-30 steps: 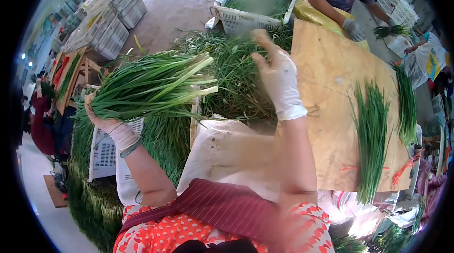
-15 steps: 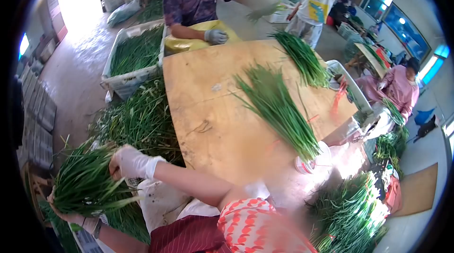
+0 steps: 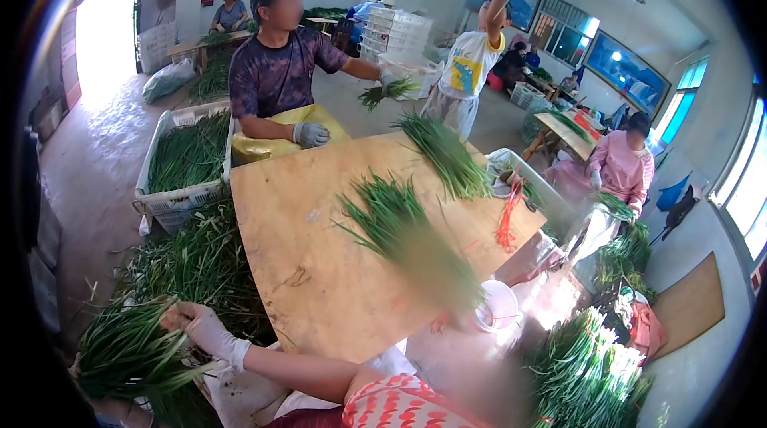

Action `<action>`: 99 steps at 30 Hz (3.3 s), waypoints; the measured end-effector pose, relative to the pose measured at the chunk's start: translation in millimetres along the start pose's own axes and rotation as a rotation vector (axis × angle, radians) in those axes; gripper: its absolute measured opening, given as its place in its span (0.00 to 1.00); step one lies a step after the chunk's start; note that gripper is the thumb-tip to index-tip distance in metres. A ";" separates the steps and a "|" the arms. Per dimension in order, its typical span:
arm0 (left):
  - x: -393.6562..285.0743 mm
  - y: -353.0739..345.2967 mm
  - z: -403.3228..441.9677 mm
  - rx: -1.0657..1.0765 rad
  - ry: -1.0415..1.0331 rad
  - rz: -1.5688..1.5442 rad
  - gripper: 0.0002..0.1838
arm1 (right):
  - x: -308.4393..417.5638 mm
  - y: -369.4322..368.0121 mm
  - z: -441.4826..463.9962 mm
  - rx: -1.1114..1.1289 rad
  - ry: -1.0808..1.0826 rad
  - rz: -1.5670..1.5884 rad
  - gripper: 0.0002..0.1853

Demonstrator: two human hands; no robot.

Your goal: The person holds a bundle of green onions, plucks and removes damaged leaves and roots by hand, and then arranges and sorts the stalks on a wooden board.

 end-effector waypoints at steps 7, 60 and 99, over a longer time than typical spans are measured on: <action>-0.5 15.8 11.1 0.003 -0.003 0.017 0.18 | 27.3 81.3 19.1 -0.434 0.071 -0.457 0.13; -33.1 -5.7 50.2 0.766 0.253 -1.091 0.09 | 37.8 66.7 -19.6 -0.060 -0.080 0.164 0.20; -30.1 -15.8 59.8 1.076 0.410 -1.018 0.20 | 79.9 -37.1 42.0 0.312 0.447 -0.729 0.15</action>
Point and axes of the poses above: each hand's wrist, its own z-axis towards the middle knuckle, its own y-axis out of the back of the hand, x = y × z, the point moved 1 cm from there along z, towards the middle knuckle, and after that the axes turned 11 degrees about -z, right-handed, at the moved point
